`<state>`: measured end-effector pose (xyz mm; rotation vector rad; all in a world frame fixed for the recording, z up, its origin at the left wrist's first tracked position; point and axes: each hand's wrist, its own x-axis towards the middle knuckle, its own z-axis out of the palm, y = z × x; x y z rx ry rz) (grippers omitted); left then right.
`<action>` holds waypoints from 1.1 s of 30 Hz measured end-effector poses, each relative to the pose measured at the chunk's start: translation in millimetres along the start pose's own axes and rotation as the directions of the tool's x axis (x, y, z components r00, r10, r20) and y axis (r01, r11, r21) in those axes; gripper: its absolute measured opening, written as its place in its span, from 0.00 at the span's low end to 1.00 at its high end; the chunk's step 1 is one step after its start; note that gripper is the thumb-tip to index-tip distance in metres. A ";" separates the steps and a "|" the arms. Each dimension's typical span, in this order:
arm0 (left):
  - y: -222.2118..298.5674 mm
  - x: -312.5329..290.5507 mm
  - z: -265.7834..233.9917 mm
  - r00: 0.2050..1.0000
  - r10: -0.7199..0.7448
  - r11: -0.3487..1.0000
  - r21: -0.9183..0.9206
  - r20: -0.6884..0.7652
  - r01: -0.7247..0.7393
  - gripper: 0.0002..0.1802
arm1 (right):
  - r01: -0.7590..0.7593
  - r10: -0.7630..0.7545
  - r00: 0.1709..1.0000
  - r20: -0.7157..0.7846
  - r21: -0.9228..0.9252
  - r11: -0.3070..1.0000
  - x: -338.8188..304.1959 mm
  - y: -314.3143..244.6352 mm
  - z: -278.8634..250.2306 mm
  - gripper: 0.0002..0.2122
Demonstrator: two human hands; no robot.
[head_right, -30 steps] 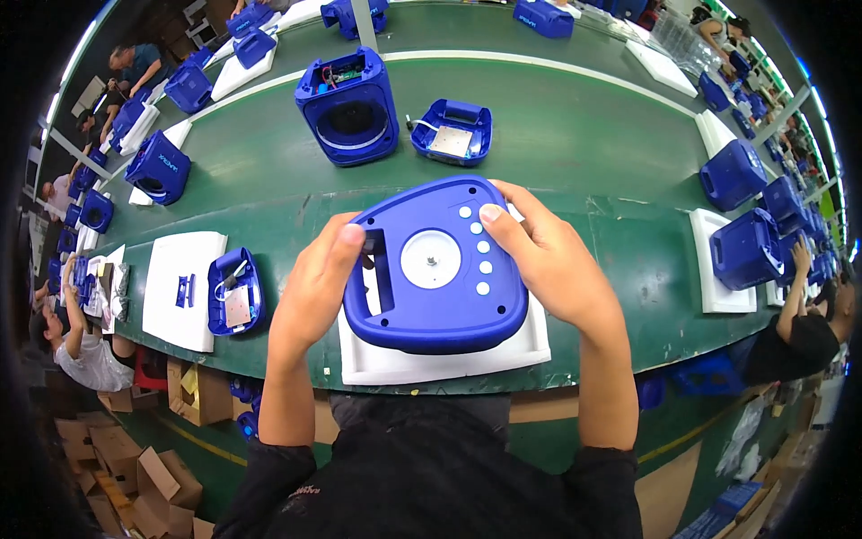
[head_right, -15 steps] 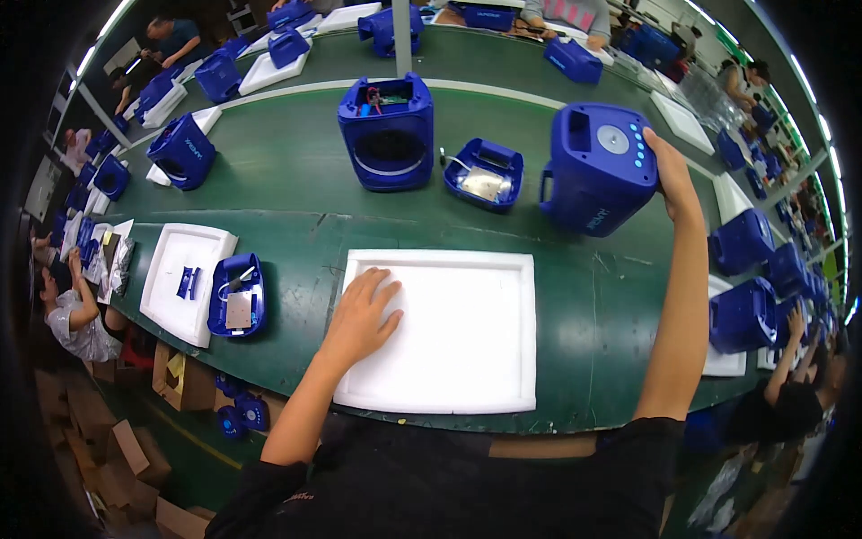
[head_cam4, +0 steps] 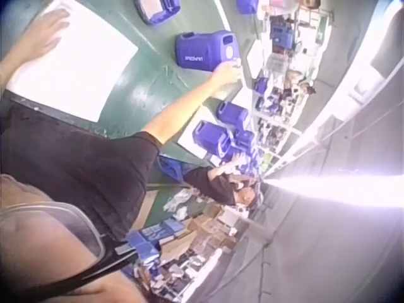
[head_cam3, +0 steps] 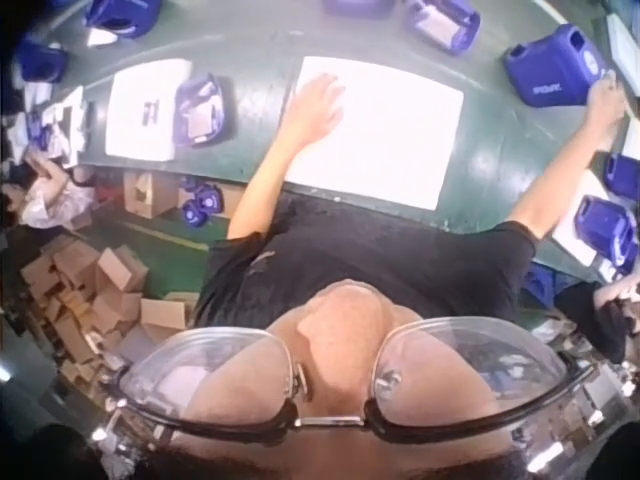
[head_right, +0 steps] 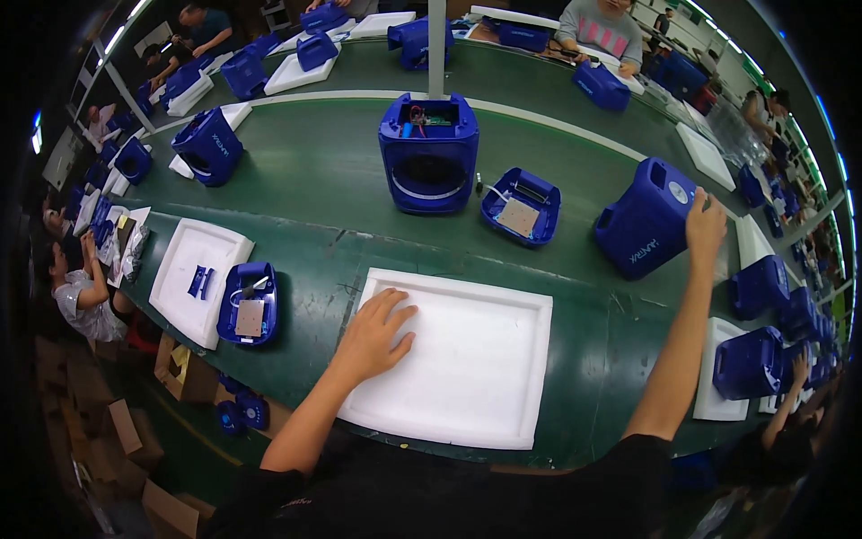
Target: The person assembles electronic components by hand, inserting PCB boards, ribbon cables, and foam pads into blue plastic device housings and then closing them with plastic casings.
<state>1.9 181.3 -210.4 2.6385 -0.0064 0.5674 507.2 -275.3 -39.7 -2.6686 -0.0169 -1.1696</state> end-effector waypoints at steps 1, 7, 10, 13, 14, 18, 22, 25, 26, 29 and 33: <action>-8.9 -9.3 -10.5 1.000 -0.027 0.999 0.034 0.010 0.027 0.24 | 0.212 -0.189 0.969 -0.160 0.142 0.967 -45.2 -64.4 -7.7 0.23; -11.8 -19.8 -14.8 0.999 -0.026 0.999 0.029 -0.019 0.027 0.23 | 0.206 -0.435 0.807 0.399 0.501 0.840 -183.2 -219.3 -1.8 0.20; -10.7 -11.3 -10.5 1.000 0.001 1.000 -0.013 -0.019 -0.001 0.23 | -0.222 -0.124 0.571 0.811 0.298 0.929 -191.6 -215.2 53.4 0.31; -10.2 -11.7 -9.2 1.000 0.004 1.000 -0.030 -0.023 -0.005 0.23 | -0.306 -0.137 0.553 0.822 0.353 0.884 -207.9 -187.0 107.7 0.26; -9.5 -12.4 -8.9 1.000 0.000 1.000 -0.032 -0.024 -0.001 0.24 | -0.348 -0.128 0.580 0.804 0.387 0.854 -208.0 -184.6 105.9 0.23; -4.9 -11.8 -6.6 0.999 0.011 0.999 -0.043 -0.040 -0.012 0.22 | -0.449 -0.065 0.689 0.722 0.496 0.743 -214.5 -166.3 41.5 0.21; 0.4 -21.3 -17.0 0.986 0.051 0.983 -0.165 -0.157 -0.077 0.20 | -0.353 -0.172 0.748 0.642 0.603 0.715 -239.7 -201.4 -79.0 0.19; 38.0 -1.5 -35.3 0.953 0.142 0.914 -0.335 -0.267 -0.229 0.20 | -0.026 -0.330 0.907 0.261 0.817 0.576 -269.3 -199.6 -129.9 0.18; 54.8 7.2 -50.1 0.992 -0.103 0.693 -0.720 -0.067 0.024 0.20 | 0.189 -0.420 0.900 0.117 0.764 0.617 -279.7 -208.7 -153.5 0.20; 50.9 22.4 -75.1 0.958 -0.180 0.026 -0.973 0.223 0.231 0.27 | 0.643 -0.746 0.628 -0.221 0.687 0.338 -296.5 -223.4 -185.9 0.28; 29.8 -3.1 -129.2 0.826 -0.167 -0.405 -0.801 0.538 0.440 0.28 | 0.640 -0.906 0.313 -0.286 0.768 -0.021 -326.2 -243.5 -210.8 0.28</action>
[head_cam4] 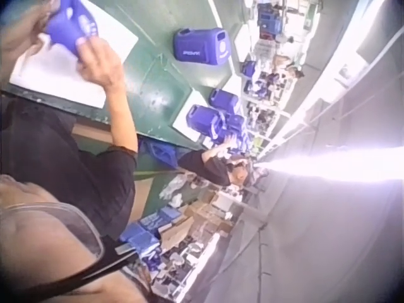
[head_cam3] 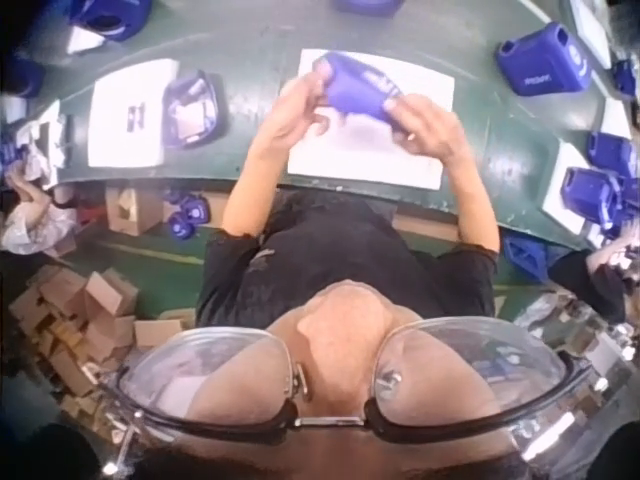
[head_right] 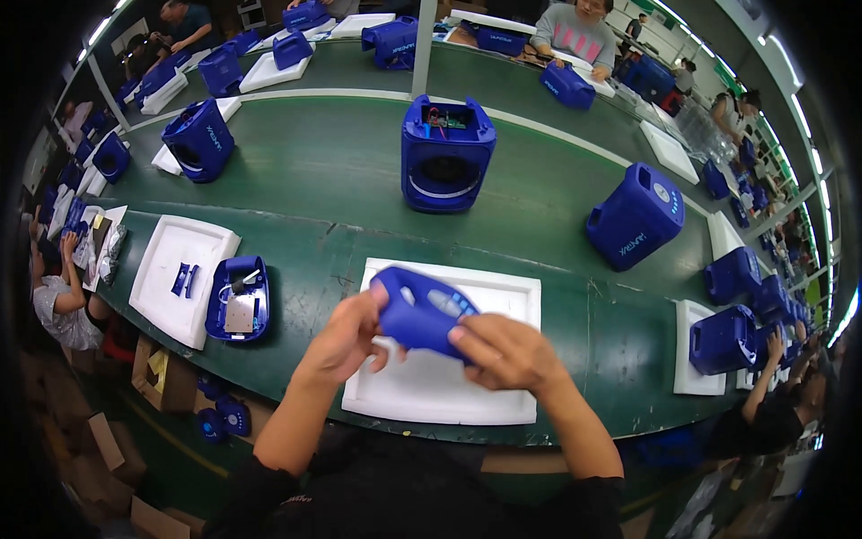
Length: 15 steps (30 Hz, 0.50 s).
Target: The person assembles electronic components by hand, inserting PCB boards, ribbon cables, and foam pads into blue plastic device housings and then closing them with plastic casings.
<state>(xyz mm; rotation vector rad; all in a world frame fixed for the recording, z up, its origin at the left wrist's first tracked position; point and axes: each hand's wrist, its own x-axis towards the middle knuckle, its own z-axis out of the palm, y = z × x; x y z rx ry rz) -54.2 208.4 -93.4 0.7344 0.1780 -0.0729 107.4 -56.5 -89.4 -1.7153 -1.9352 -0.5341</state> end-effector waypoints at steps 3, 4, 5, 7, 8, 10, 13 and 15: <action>-10.1 -35.3 -54.0 0.988 -0.147 0.983 0.102 -0.043 0.151 0.20 | 0.109 -0.133 0.983 0.128 0.181 0.977 33.9 -11.6 7.8 0.21; -13.5 -47.5 -67.3 0.984 -0.177 0.978 0.103 -0.036 0.180 0.18 | 0.122 -0.147 0.981 0.127 0.187 0.975 41.5 -5.5 11.9 0.21; -17.9 -55.3 -76.0 0.977 -0.212 0.971 0.105 -0.028 0.213 0.15 | 0.125 -0.146 0.984 0.106 0.181 0.975 47.8 5.6 19.7 0.20; -25.6 -63.8 -86.4 0.979 -0.189 0.974 0.112 -0.076 0.197 0.14 | 0.125 -0.127 0.992 0.019 0.088 0.988 64.9 41.1 40.7 0.17; -28.4 -66.8 -90.2 0.978 -0.173 0.974 0.124 -0.112 0.187 0.14 | 0.114 -0.114 0.992 -0.049 -0.005 0.993 80.6 64.7 48.5 0.16; -30.8 -73.4 -97.5 0.979 -0.145 0.973 0.158 -0.142 0.167 0.18 | -0.067 0.053 0.984 -0.168 -0.079 0.995 137.9 91.2 56.8 0.16; -33.0 -68.6 -95.5 0.970 -0.105 0.939 0.299 -0.220 0.169 0.27 | -0.426 0.367 0.899 -0.237 -0.283 0.859 184.3 144.8 77.7 0.18; -38.4 -61.6 -88.4 0.933 0.082 0.737 0.651 -0.351 0.180 0.37 | -0.579 0.527 0.811 -0.253 -0.469 0.667 201.9 181.7 98.3 0.30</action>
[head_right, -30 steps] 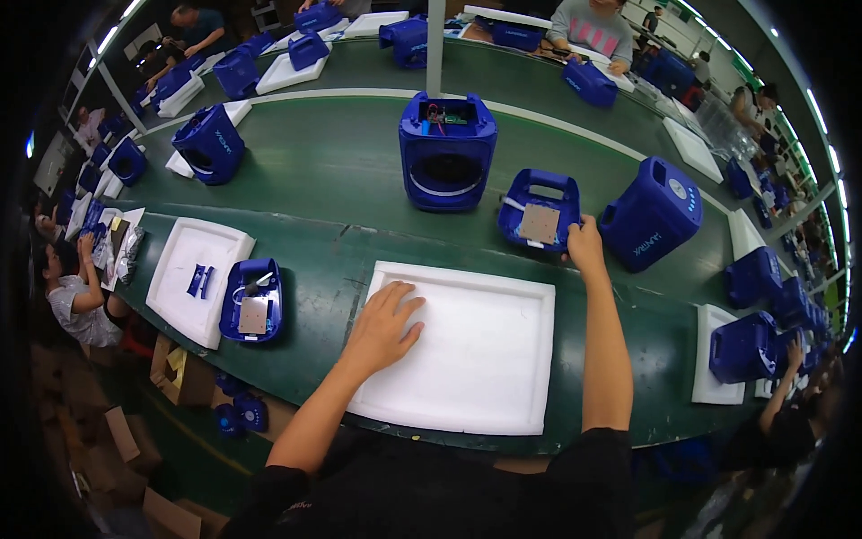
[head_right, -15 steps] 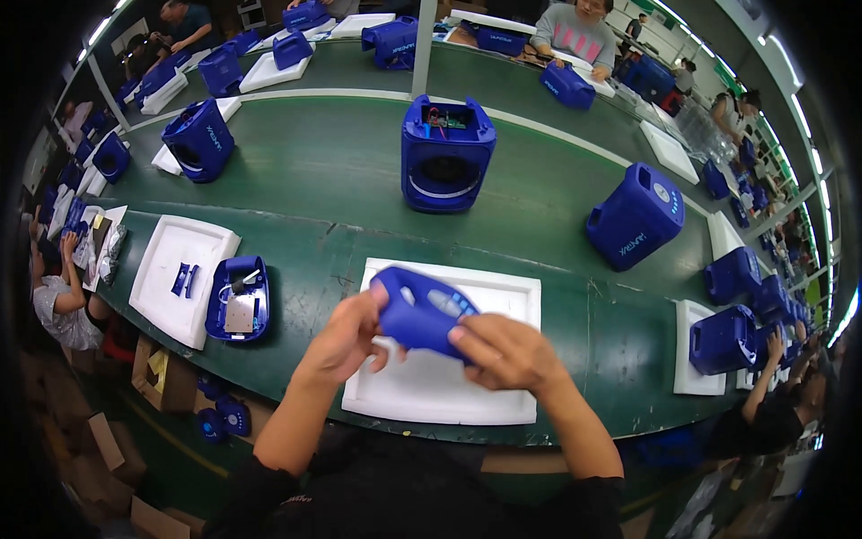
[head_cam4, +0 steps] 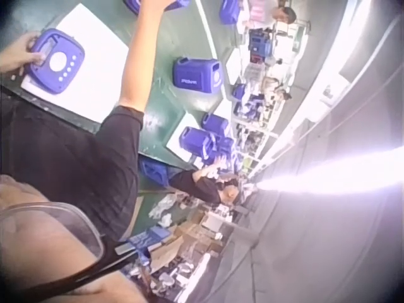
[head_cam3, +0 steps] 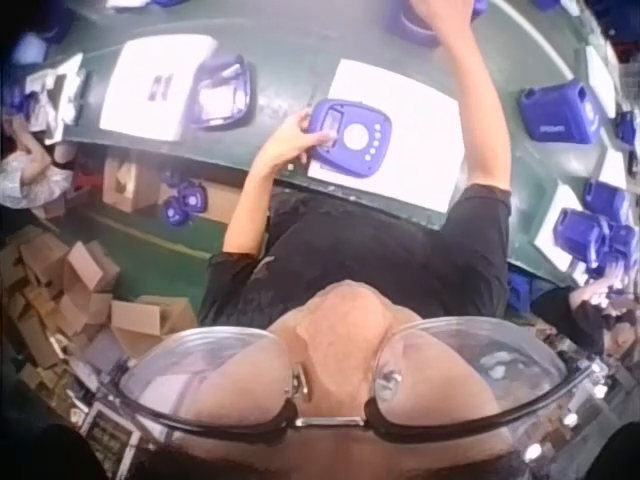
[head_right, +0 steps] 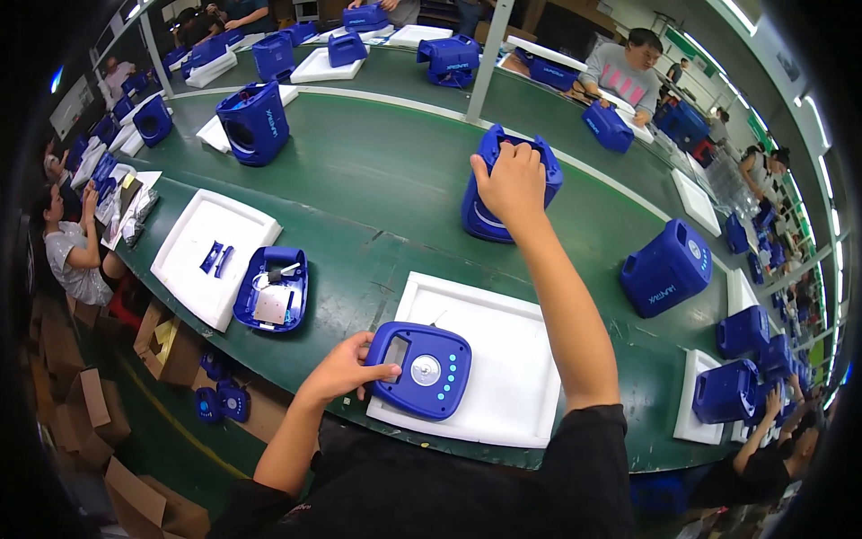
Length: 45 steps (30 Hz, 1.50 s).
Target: The person assembles electronic components by hand, inserting PCB boards, ribbon cables, and foam pads into blue plastic device housings and then closing them with plastic casings.
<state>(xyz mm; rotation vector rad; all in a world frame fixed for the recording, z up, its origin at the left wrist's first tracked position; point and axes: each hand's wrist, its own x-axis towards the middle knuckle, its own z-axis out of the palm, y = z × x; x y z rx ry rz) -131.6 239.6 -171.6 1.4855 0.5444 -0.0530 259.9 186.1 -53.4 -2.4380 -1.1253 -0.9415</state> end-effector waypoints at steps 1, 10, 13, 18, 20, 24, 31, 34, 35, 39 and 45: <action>4.0 -1.1 0.8 1.000 0.001 1.000 -0.005 -0.011 -0.001 0.37 | 0.010 -0.010 1.000 -0.001 0.008 1.000 9.7 -5.8 8.4 0.30; 5.4 4.1 4.7 0.983 0.132 0.935 0.346 -0.130 -0.080 0.32 | -0.222 0.221 0.909 0.353 -0.037 0.974 30.6 27.2 3.2 0.29; -13.2 4.2 4.5 0.939 0.297 0.906 0.360 -0.174 -0.220 0.29 | -0.221 0.182 0.904 0.387 0.059 0.973 9.6 58.5 -35.5 0.28; 11.3 -35.7 -25.2 0.885 0.465 0.852 0.272 -0.004 -0.447 0.27 | -0.023 -0.135 0.940 0.314 0.452 0.892 -59.4 46.9 -179.6 0.25; 20.6 -57.8 -38.2 0.914 0.404 0.898 0.175 0.042 -0.405 0.27 | 0.110 -0.274 0.925 0.264 0.504 0.857 -90.1 40.5 -221.3 0.25; 23.7 -98.9 -43.7 0.880 0.471 0.878 -0.121 0.061 -0.462 0.34 | 0.287 -0.465 0.842 0.274 0.503 0.815 -148.7 12.3 -284.2 0.26; 17.5 -111.9 -14.4 0.785 0.618 0.775 -0.206 0.047 -0.598 0.38 | 0.227 -0.467 0.765 0.443 0.493 0.840 -219.6 9.3 -300.8 0.26; 32.6 -112.0 6.6 0.727 0.686 0.725 -0.078 0.004 -0.684 0.38 | 0.248 -0.439 0.829 0.346 0.476 0.844 -217.2 7.0 -301.9 0.21; 37.0 -113.8 14.5 0.688 0.726 0.686 -0.047 -0.026 -0.726 0.36 | 0.241 -0.434 0.832 0.346 0.480 0.843 -221.9 7.7 -304.1 0.21; 63.3 -118.5 44.7 0.542 0.836 0.548 0.071 -0.086 -0.833 0.25 | -0.412 -0.364 0.681 0.635 0.743 0.527 -249.6 2.0 -312.5 0.15; 87.2 -120.2 28.5 0.506 0.787 0.449 0.234 0.352 -0.862 0.18 | -0.879 -0.635 0.345 0.692 0.475 0.040 -285.0 -50.2 -251.9 0.21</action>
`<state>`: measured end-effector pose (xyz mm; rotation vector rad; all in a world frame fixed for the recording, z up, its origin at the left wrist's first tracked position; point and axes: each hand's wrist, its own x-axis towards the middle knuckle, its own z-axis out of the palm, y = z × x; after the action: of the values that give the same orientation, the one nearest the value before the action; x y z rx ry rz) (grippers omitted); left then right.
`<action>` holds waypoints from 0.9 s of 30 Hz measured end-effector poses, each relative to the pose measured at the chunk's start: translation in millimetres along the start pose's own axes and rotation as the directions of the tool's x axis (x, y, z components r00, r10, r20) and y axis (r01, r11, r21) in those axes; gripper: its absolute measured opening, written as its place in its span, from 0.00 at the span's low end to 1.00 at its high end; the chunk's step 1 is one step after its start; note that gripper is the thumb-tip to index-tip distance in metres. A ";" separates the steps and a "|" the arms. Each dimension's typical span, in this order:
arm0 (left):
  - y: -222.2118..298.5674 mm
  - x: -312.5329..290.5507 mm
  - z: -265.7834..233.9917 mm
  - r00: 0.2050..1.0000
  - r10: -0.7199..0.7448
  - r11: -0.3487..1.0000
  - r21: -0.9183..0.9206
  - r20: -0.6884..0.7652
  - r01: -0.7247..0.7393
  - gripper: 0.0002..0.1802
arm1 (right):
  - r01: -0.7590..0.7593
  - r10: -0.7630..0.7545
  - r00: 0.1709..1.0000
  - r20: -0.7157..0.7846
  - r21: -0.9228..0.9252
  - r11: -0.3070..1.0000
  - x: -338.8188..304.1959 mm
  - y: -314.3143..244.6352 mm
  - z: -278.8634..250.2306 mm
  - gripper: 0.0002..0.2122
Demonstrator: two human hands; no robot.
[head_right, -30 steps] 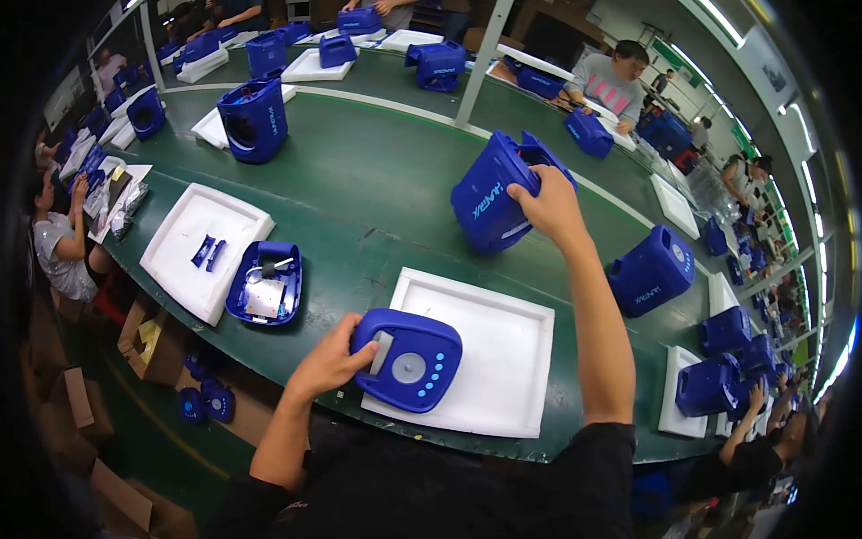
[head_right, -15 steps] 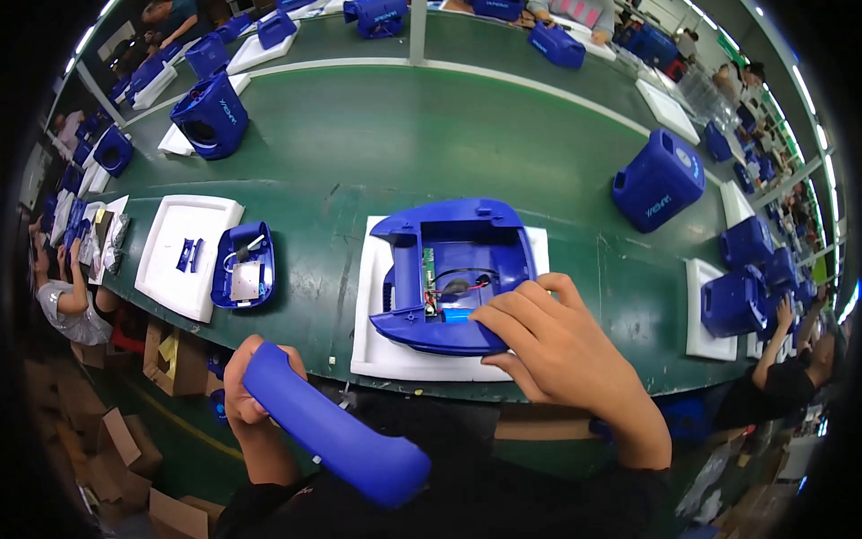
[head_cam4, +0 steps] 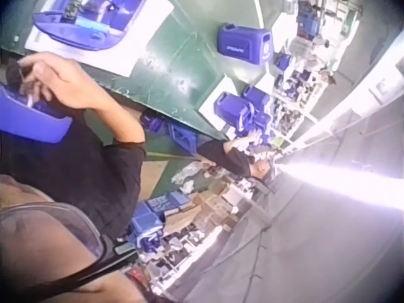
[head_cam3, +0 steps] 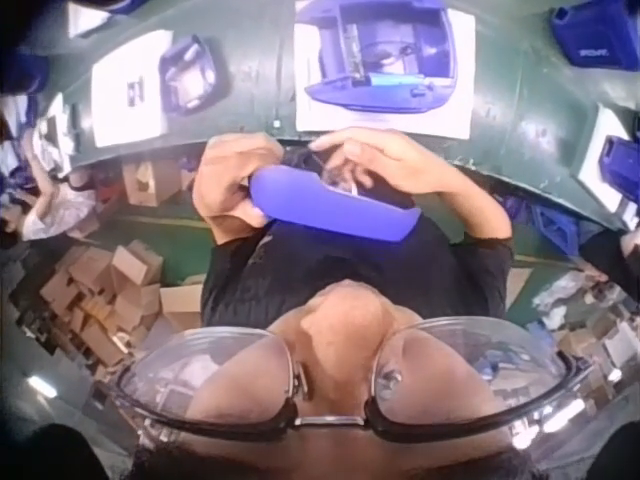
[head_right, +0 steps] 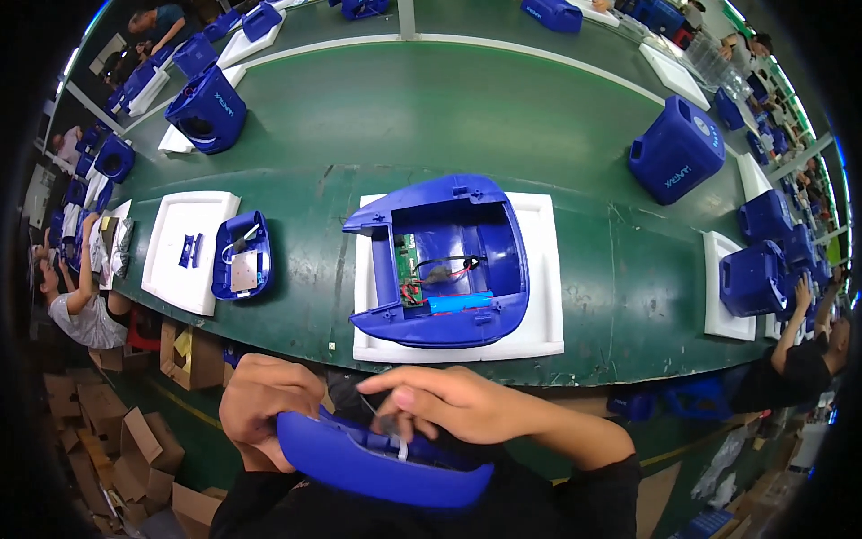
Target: The person assembles electronic components by hand, inserting PCB boards, ribbon cables, and foam pads into blue plastic device housings and then closing them with plastic casings.
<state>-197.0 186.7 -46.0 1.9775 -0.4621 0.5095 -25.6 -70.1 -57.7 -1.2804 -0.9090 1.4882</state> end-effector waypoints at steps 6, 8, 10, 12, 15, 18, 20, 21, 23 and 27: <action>13.7 -6.0 -20.5 0.974 -0.194 0.968 0.185 0.120 0.170 0.21 | 0.232 -0.201 0.973 -0.115 0.469 0.852 53.1 20.9 22.5 0.14; 15.4 -21.3 -20.9 0.969 -0.241 0.960 0.138 -0.047 0.245 0.22 | 0.271 -0.245 0.962 -0.121 0.542 0.796 63.5 22.7 30.8 0.12; 19.7 -30.4 -17.0 0.969 -0.219 0.958 0.160 -0.118 0.236 0.21 | 0.389 -0.362 0.916 -0.173 0.607 0.693 71.6 19.1 43.4 0.18; 22.2 -43.6 2.6 0.843 -0.261 0.943 0.060 -0.470 0.326 0.18 | 0.349 -0.348 0.927 -0.138 0.658 0.667 73.6 0.5 44.2 0.26; 18.3 -49.6 10.1 0.785 -0.180 0.965 0.046 -0.593 0.257 0.16 | 0.465 -0.468 0.874 -0.129 0.497 0.732 78.3 -4.2 40.4 0.22; 19.2 -42.1 -11.9 0.911 -0.097 0.983 0.102 -0.402 0.150 0.15 | 0.680 -0.673 0.706 -0.221 0.478 0.556 72.9 -10.4 30.2 0.14; 17.5 -37.1 -8.9 0.892 -0.069 0.985 0.112 -0.447 0.132 0.16 | 0.700 -0.630 0.704 -0.328 0.466 0.541 62.7 -24.0 26.6 0.12; 16.6 -34.6 -6.6 0.873 -0.041 0.986 0.122 -0.485 0.114 0.17 | 0.747 -0.653 0.663 -0.366 0.380 0.545 60.0 -28.2 22.1 0.10; 10.4 -27.2 -6.1 0.869 -0.052 0.985 0.118 -0.492 0.126 0.20 | 0.790 -0.647 0.604 -0.466 0.242 0.563 50.3 -38.8 14.7 0.10; -10.4 -10.6 -15.6 0.911 0.022 0.981 0.185 -0.413 0.061 0.26 | 0.680 -0.503 0.597 -0.625 0.061 0.731 28.0 -48.0 -1.8 0.10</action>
<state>-202.7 206.2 -52.9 1.9823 -0.1273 0.9675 -15.4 -29.7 -20.9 -0.9575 -0.5820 0.5923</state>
